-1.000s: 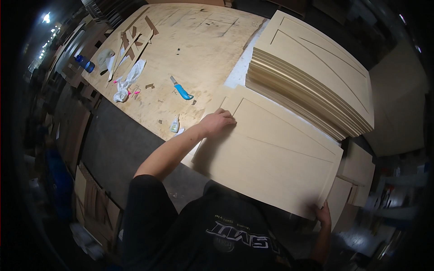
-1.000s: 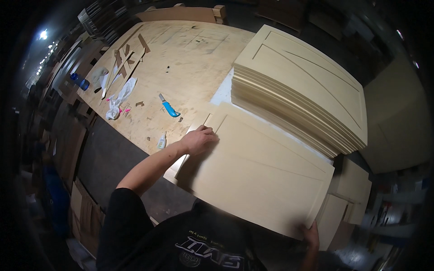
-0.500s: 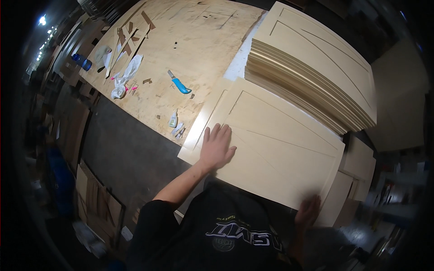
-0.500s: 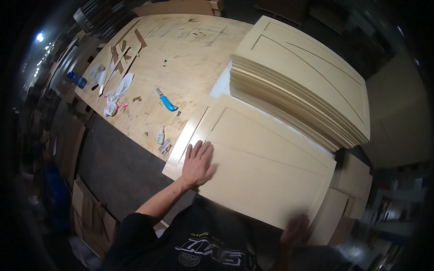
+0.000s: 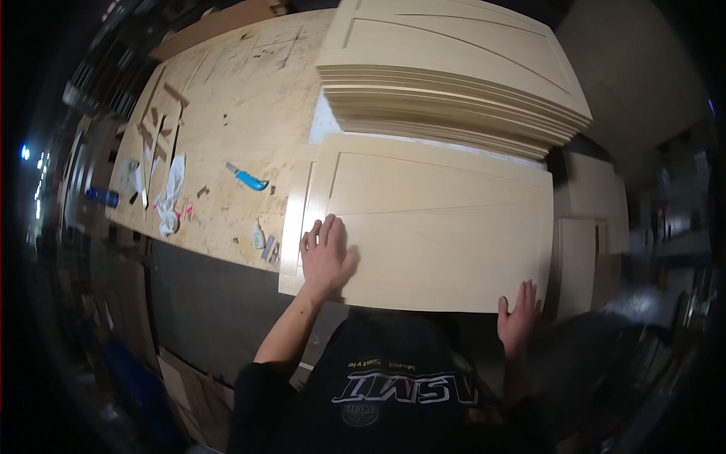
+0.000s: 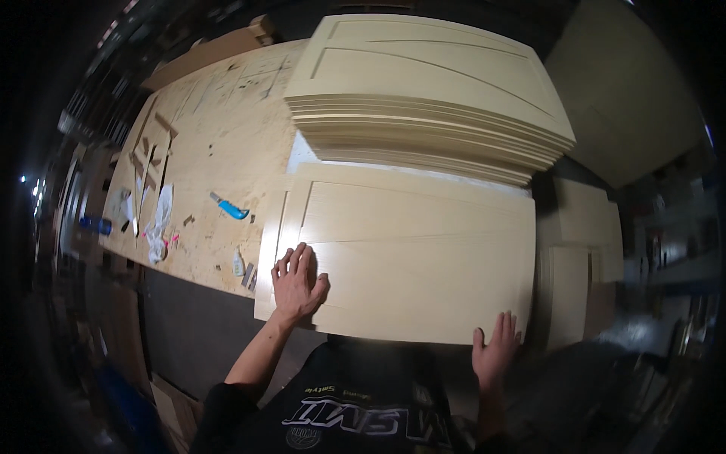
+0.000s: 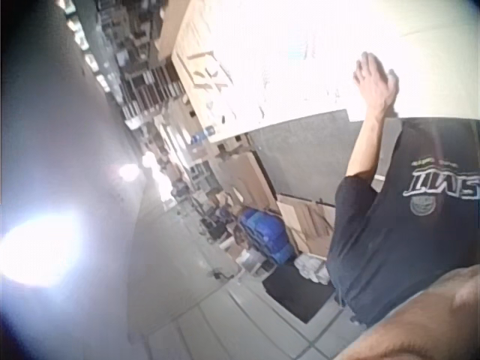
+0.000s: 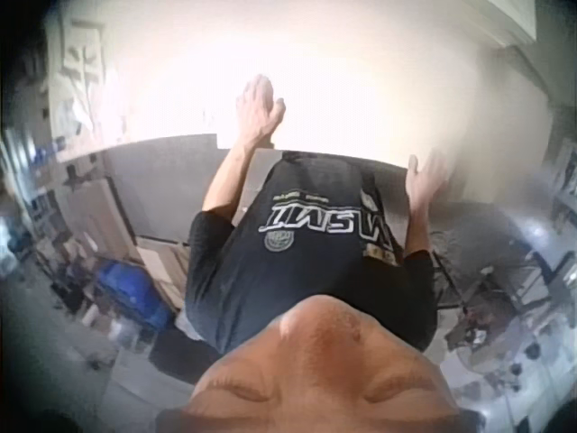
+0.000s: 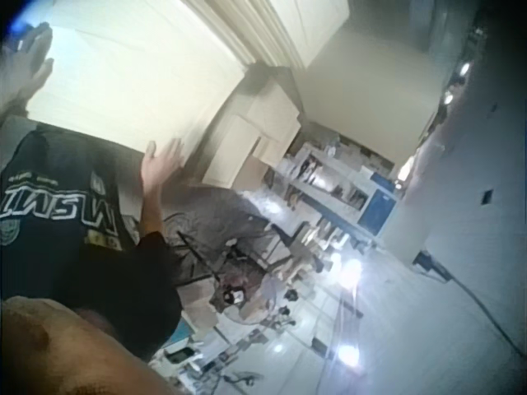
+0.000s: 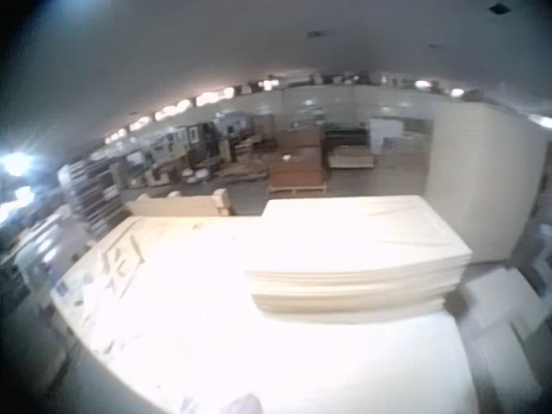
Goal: The person applies glue to wooden slats and attaches them to cabinet panels on a workbench using a ruler for alignment, trims a piece with a utility knife, and later sorts a pile of slats on the floor with another person.
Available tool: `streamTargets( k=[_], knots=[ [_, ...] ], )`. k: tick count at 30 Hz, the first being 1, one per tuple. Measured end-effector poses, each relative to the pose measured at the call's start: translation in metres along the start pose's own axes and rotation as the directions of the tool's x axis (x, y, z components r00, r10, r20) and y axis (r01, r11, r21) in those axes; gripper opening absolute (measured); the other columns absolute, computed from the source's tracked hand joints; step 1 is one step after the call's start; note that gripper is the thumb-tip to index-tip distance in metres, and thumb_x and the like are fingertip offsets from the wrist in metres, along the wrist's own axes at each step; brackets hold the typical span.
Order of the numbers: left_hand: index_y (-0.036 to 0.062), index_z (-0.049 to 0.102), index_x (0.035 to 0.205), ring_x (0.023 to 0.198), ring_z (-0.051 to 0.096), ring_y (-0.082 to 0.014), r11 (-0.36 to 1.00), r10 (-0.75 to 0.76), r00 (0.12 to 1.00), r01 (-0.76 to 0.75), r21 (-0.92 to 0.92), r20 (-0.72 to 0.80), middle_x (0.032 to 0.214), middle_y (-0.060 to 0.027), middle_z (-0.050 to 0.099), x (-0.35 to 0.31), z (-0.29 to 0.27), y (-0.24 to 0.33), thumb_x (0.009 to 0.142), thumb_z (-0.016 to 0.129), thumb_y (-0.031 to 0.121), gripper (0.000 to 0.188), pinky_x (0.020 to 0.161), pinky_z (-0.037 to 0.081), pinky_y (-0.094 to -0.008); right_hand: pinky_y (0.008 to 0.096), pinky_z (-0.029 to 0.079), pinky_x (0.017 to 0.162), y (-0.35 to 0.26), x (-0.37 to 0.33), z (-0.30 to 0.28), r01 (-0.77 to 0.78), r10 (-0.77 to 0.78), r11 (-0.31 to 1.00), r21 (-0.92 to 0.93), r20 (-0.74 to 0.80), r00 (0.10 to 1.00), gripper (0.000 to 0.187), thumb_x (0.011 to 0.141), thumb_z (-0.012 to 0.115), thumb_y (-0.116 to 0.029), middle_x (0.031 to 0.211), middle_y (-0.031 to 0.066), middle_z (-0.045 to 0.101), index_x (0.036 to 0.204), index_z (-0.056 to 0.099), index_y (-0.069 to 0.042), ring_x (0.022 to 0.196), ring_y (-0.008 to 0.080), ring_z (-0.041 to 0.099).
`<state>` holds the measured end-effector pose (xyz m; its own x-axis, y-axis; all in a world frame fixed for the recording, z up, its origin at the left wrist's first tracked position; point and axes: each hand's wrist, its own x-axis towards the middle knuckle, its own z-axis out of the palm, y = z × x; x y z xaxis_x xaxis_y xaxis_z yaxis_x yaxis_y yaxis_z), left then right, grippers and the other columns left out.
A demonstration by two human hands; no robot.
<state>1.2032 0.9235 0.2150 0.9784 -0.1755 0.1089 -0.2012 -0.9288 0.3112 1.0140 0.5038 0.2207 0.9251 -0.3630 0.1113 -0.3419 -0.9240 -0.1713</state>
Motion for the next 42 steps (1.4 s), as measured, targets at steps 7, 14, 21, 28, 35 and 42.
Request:
streamTargets(
  k=[7,14,21,28,35,42],
  knots=[
    [0.0022,0.044,0.147,0.134,0.042,-0.0461,0.994,0.000,0.999,-0.005,0.110,0.037,0.151,-0.0194,0.046,-0.001,-0.002,0.010,0.086,0.060,0.033,0.069,0.111,0.029,-0.0585,0.0630,0.014,0.120,-0.090,0.016,0.024,0.175,-0.178,0.982,0.066,0.044,0.983,0.066,0.091,0.061,-0.047,0.149,0.0170,0.049,0.140,0.055,-0.003,0.143,0.0349,0.040],
    [0.0034,0.043,0.149,0.140,0.036,-0.0413,0.993,0.051,0.998,-0.053,0.109,0.021,0.155,-0.0162,0.041,-0.002,0.000,0.009,0.094,0.056,0.037,0.066,0.113,0.027,-0.0539,0.0678,0.008,0.120,-0.011,0.007,0.008,0.094,-0.091,0.994,-0.048,0.055,0.994,0.064,0.097,0.053,-0.050,0.155,0.0091,0.045,0.145,0.050,-0.008,0.146,0.0245,0.038],
    [0.0047,0.042,0.151,0.146,0.029,-0.0410,0.976,0.115,0.992,-0.104,0.193,-0.047,0.158,-0.0179,0.037,-0.005,0.012,0.001,0.097,0.054,0.043,0.067,0.117,0.021,-0.0576,0.0606,0.023,0.119,0.068,-0.003,-0.014,-0.093,0.093,0.995,-0.023,0.032,0.995,0.059,0.095,0.062,-0.045,0.153,0.0115,0.046,0.144,0.051,-0.014,0.144,0.0319,0.038],
    [0.0082,0.052,0.142,0.145,0.030,-0.0469,0.991,0.131,0.984,-0.133,-0.005,-0.124,0.157,-0.0277,0.033,0.019,0.027,-0.042,0.102,0.056,0.026,0.044,0.116,0.027,-0.0572,0.0425,0.043,0.109,0.099,0.048,0.004,-0.540,0.456,0.706,0.458,0.289,0.842,0.074,0.089,0.071,-0.043,0.144,0.0241,0.053,0.144,0.047,0.001,0.131,0.0373,0.054],
    [-0.0037,0.049,0.141,0.138,0.040,-0.0474,0.936,-0.151,0.986,0.121,-0.332,-0.065,0.149,-0.0326,0.039,0.047,0.043,-0.103,0.083,0.080,0.027,0.072,0.114,0.034,-0.0511,0.0368,0.039,0.112,0.107,0.070,0.003,-0.561,0.251,0.617,0.552,0.537,0.805,0.080,0.087,0.077,-0.040,0.144,0.0203,0.055,0.147,0.043,0.001,0.135,0.0306,0.051],
    [0.0055,0.046,0.142,0.127,0.050,-0.0378,0.834,-0.279,0.960,0.233,-0.500,-0.017,0.145,-0.0222,0.037,0.056,0.054,-0.099,0.079,0.083,0.026,0.076,0.105,0.043,-0.0522,0.0366,0.040,0.109,0.117,0.066,0.011,-0.598,0.223,0.434,0.674,0.562,0.796,0.065,0.092,0.072,-0.014,0.137,0.0126,0.058,0.148,0.042,-0.001,0.129,0.0216,0.051]
  ],
)
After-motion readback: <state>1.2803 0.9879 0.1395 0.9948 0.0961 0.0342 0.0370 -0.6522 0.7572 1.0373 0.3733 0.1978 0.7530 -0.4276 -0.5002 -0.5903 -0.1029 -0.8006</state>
